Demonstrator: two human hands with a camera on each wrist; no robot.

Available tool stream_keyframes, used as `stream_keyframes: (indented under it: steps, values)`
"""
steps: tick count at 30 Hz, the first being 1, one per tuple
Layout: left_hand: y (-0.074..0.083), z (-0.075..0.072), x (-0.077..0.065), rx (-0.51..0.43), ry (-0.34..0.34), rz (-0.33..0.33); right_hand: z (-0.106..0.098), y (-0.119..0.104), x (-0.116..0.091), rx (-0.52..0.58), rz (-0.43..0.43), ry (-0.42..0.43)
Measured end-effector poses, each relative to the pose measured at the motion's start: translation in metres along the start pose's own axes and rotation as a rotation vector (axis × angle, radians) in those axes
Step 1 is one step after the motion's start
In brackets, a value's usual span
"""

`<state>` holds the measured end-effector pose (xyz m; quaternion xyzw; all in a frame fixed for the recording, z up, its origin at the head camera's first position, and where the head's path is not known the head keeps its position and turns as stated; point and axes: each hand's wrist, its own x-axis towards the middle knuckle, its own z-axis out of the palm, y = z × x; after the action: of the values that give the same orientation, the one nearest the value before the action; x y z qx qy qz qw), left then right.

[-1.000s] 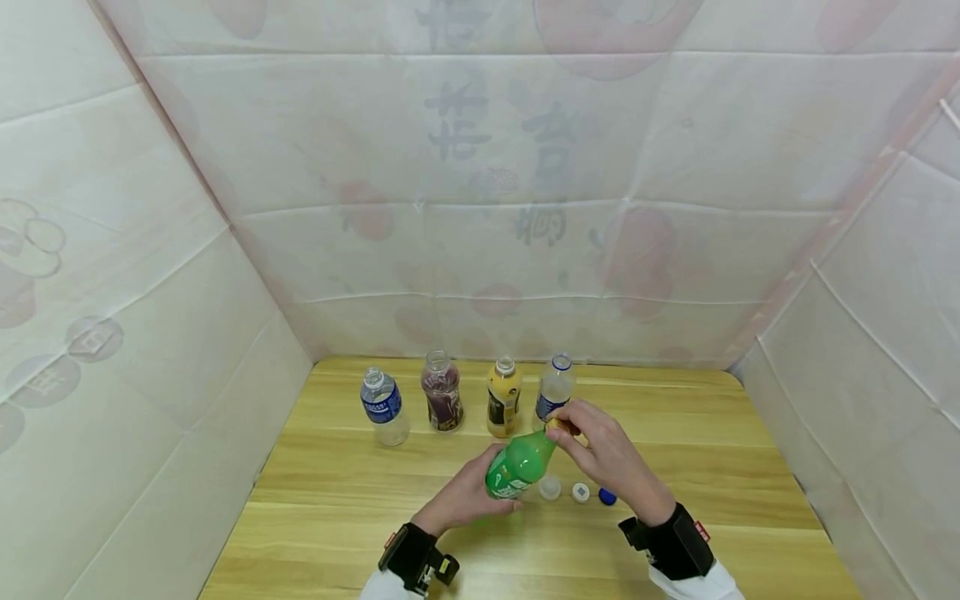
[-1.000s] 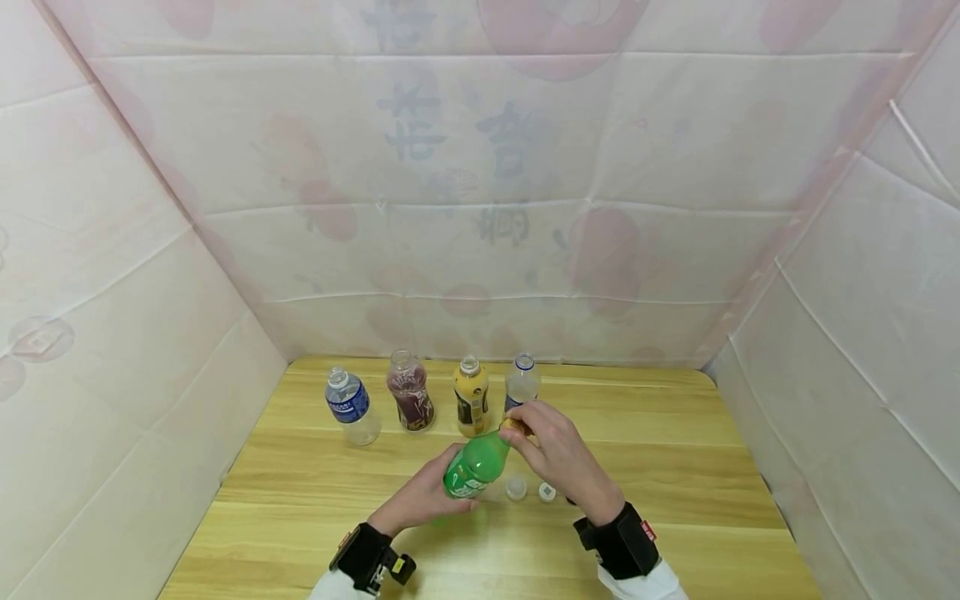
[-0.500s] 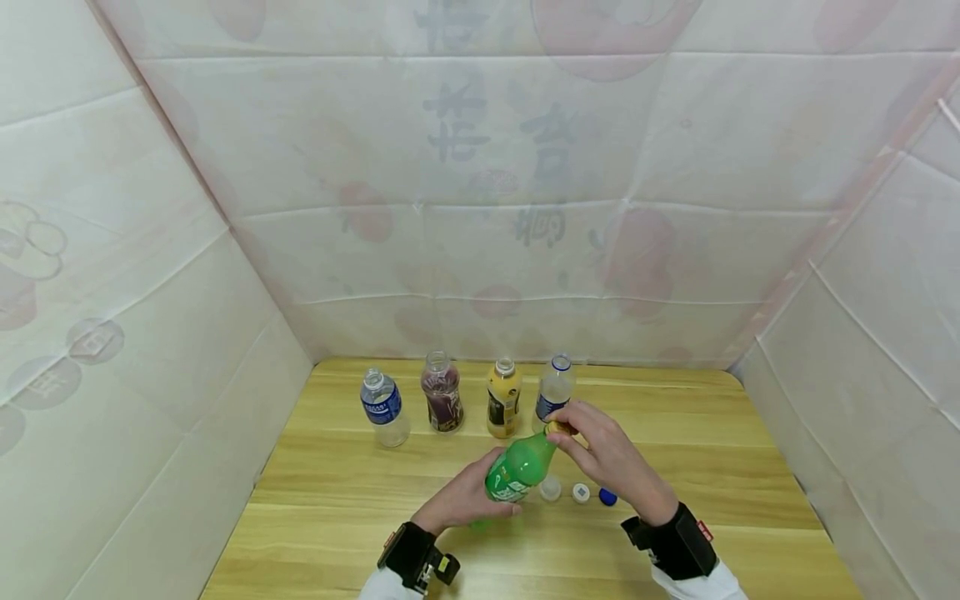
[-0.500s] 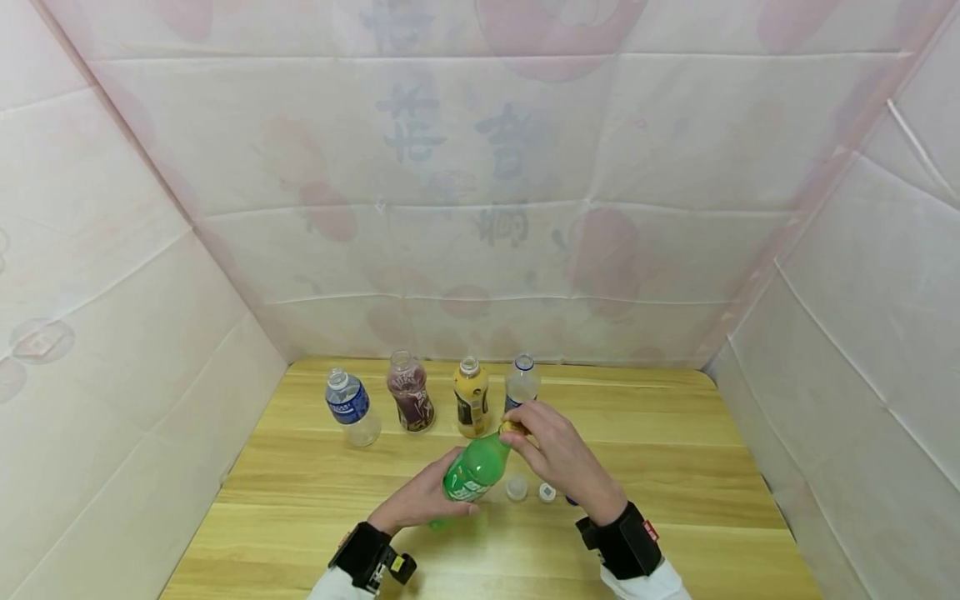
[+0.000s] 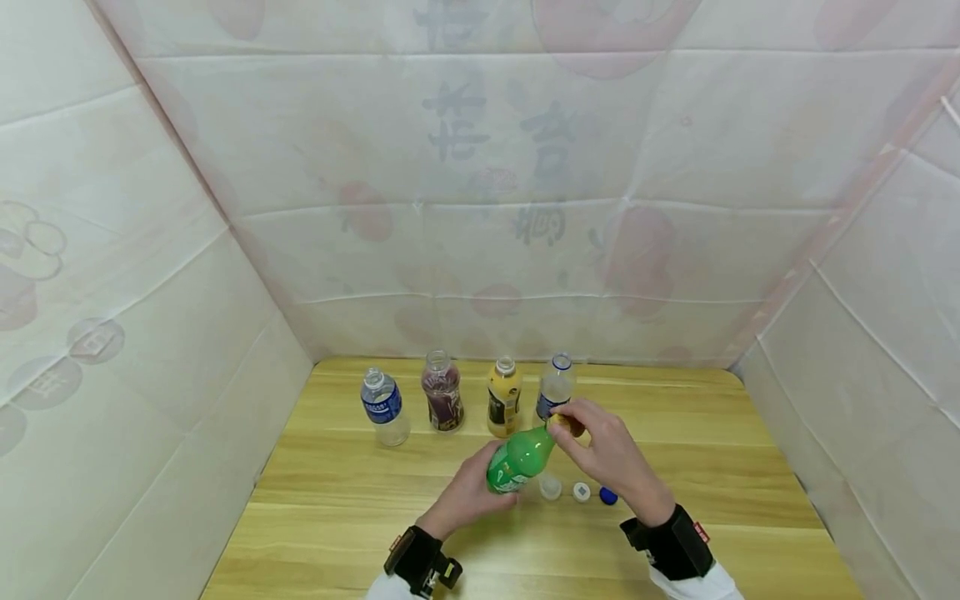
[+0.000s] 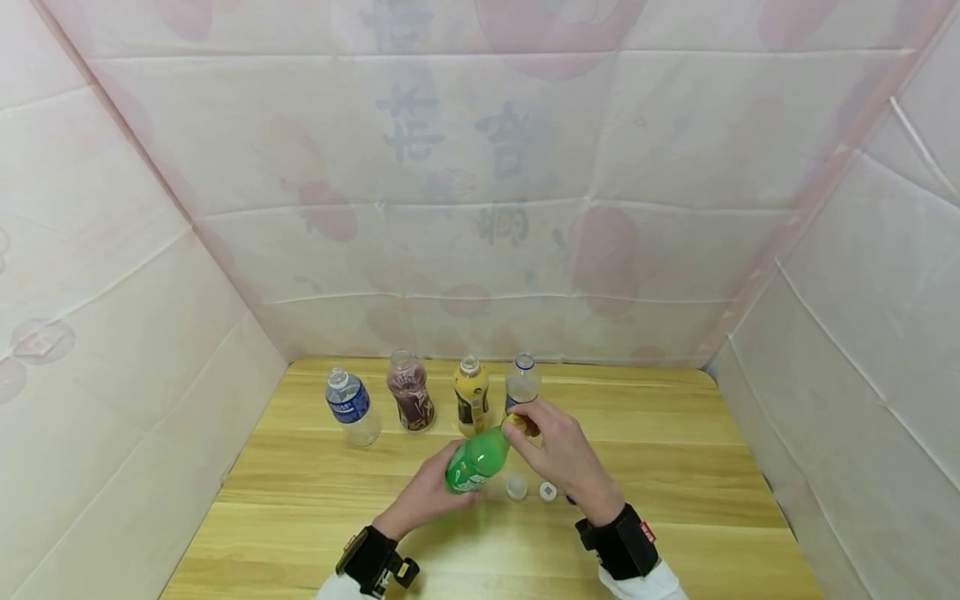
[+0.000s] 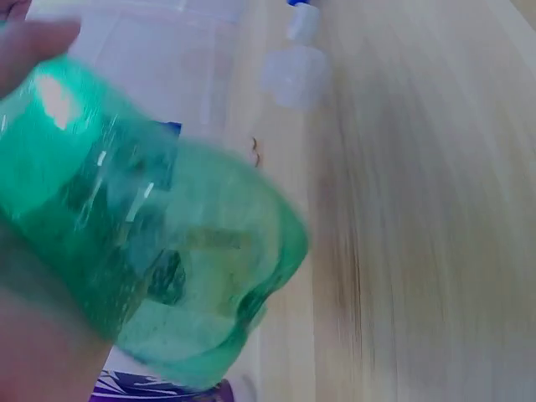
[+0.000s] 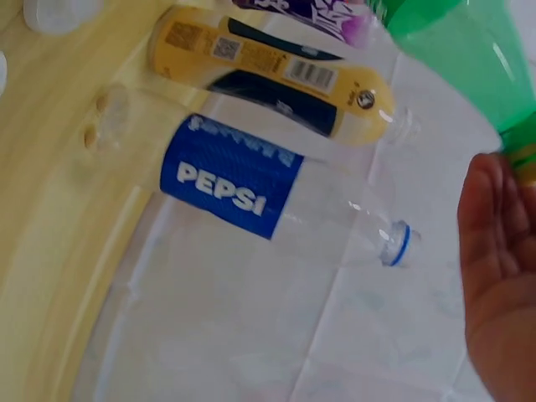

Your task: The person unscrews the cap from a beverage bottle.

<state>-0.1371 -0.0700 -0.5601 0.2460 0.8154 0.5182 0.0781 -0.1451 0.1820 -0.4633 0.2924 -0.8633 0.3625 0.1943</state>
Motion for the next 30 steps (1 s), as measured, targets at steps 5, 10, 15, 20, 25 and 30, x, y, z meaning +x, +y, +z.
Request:
stream_keyframes:
  steps: [5, 10, 15, 20, 25, 30]
  values:
    - [0.0014, 0.0059, 0.0006, 0.258, 0.144, 0.026, 0.0073, -0.0007, -0.0023, -0.071, 0.159, 0.056]
    - [0.0028, 0.0085, 0.0004, 0.376, 0.204, 0.052, 0.0094, -0.0028, -0.0029, -0.141, 0.258, 0.068]
    - [0.0038, 0.0086, 0.0004, 0.404, 0.228, 0.058, 0.0083, -0.0049, -0.0032, -0.157, 0.287, 0.039]
    - [0.0039, 0.0067, 0.0, 0.378, 0.212, 0.051, 0.0069, -0.0057, -0.0027, -0.14, 0.239, 0.015]
    - [0.0036, 0.0044, 0.0, 0.32, 0.178, 0.036, 0.0065, -0.0046, -0.0014, -0.126, 0.177, 0.014]
    - [0.0047, 0.0031, -0.0014, 0.203, 0.118, -0.011, 0.0057, -0.0049, 0.0001, -0.09, 0.097, 0.001]
